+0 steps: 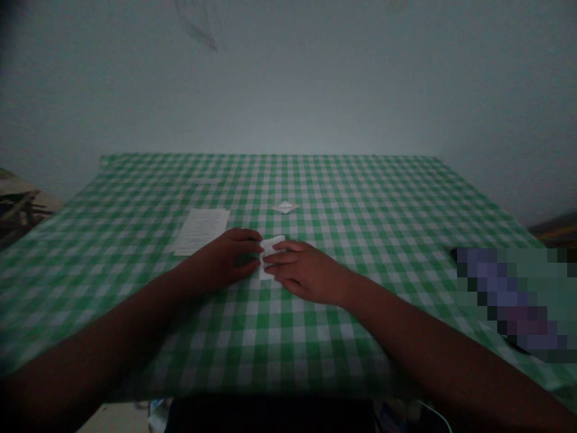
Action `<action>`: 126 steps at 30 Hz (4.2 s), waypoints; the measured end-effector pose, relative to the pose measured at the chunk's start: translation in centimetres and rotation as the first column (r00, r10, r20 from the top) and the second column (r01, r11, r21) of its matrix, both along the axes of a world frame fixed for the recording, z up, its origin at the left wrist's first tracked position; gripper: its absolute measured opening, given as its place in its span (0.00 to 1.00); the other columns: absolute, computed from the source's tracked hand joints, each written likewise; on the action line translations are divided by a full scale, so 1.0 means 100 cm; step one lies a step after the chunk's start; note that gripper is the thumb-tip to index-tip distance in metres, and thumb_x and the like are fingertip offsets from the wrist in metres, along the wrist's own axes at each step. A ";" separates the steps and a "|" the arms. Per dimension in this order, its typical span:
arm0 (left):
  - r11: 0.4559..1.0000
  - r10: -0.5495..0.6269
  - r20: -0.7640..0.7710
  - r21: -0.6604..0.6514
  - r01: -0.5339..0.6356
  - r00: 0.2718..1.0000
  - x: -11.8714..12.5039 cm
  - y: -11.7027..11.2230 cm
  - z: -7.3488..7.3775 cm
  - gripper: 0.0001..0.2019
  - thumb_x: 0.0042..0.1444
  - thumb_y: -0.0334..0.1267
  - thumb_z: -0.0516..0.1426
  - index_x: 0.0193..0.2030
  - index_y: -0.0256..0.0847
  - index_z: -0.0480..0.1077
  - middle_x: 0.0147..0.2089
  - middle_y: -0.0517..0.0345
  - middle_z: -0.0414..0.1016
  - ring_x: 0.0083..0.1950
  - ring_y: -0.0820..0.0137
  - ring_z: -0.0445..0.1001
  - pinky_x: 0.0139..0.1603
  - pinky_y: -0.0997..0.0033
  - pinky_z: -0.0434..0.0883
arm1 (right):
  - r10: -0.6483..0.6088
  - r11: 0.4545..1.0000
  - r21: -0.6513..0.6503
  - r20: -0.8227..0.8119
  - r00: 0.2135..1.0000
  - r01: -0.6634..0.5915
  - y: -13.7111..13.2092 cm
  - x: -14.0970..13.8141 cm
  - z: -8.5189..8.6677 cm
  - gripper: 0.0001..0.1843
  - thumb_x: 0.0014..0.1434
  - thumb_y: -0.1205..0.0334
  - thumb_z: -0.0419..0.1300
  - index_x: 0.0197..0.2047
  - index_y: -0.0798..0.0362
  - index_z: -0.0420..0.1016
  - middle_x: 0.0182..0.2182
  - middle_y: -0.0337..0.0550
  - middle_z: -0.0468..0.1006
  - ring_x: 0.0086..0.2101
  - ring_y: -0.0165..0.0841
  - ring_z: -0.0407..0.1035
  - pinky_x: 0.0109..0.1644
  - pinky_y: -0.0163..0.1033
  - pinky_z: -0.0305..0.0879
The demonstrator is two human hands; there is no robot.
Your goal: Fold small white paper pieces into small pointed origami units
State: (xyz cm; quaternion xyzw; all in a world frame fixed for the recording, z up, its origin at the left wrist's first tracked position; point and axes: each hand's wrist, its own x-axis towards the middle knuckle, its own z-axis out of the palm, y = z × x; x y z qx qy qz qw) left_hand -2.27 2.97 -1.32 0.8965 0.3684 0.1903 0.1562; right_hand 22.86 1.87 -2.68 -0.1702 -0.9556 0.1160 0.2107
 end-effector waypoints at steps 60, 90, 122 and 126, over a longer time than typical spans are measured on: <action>0.997 0.071 0.019 0.042 -0.072 0.997 0.010 -0.007 -0.007 0.13 0.55 0.42 0.64 0.46 0.42 0.72 0.54 0.52 0.72 0.56 0.60 0.70 0.59 0.54 0.68 | -0.178 0.983 0.038 0.013 0.984 0.177 -0.005 -0.001 0.003 0.20 0.63 0.65 0.56 0.57 0.56 0.70 0.61 0.55 0.67 0.64 0.46 0.55 0.66 0.58 0.58; 0.993 0.115 0.016 0.012 -0.115 0.993 0.005 -0.003 -0.008 0.18 0.52 0.46 0.65 0.47 0.42 0.71 0.55 0.51 0.70 0.57 0.59 0.68 0.61 0.53 0.66 | -0.188 0.982 -0.015 0.108 0.976 0.190 -0.007 0.005 0.002 0.23 0.65 0.60 0.56 0.63 0.53 0.68 0.60 0.47 0.72 0.64 0.46 0.56 0.65 0.58 0.58; 0.986 0.156 -0.034 -0.055 -0.157 0.987 -0.001 0.000 0.001 0.15 0.55 0.45 0.62 0.49 0.46 0.76 0.56 0.52 0.69 0.56 0.58 0.68 0.62 0.49 0.66 | -0.127 0.990 0.075 0.150 0.981 0.116 -0.009 0.002 0.006 0.20 0.65 0.63 0.54 0.60 0.51 0.72 0.62 0.46 0.70 0.67 0.46 0.52 0.67 0.59 0.54; 0.985 0.157 -0.049 -0.067 -0.160 0.986 -0.002 0.002 0.003 0.16 0.55 0.44 0.62 0.50 0.44 0.75 0.56 0.51 0.70 0.57 0.58 0.68 0.62 0.50 0.66 | -0.119 0.992 0.052 0.136 0.983 0.113 -0.009 0.002 0.005 0.21 0.65 0.64 0.54 0.60 0.50 0.71 0.62 0.46 0.71 0.65 0.44 0.57 0.66 0.59 0.56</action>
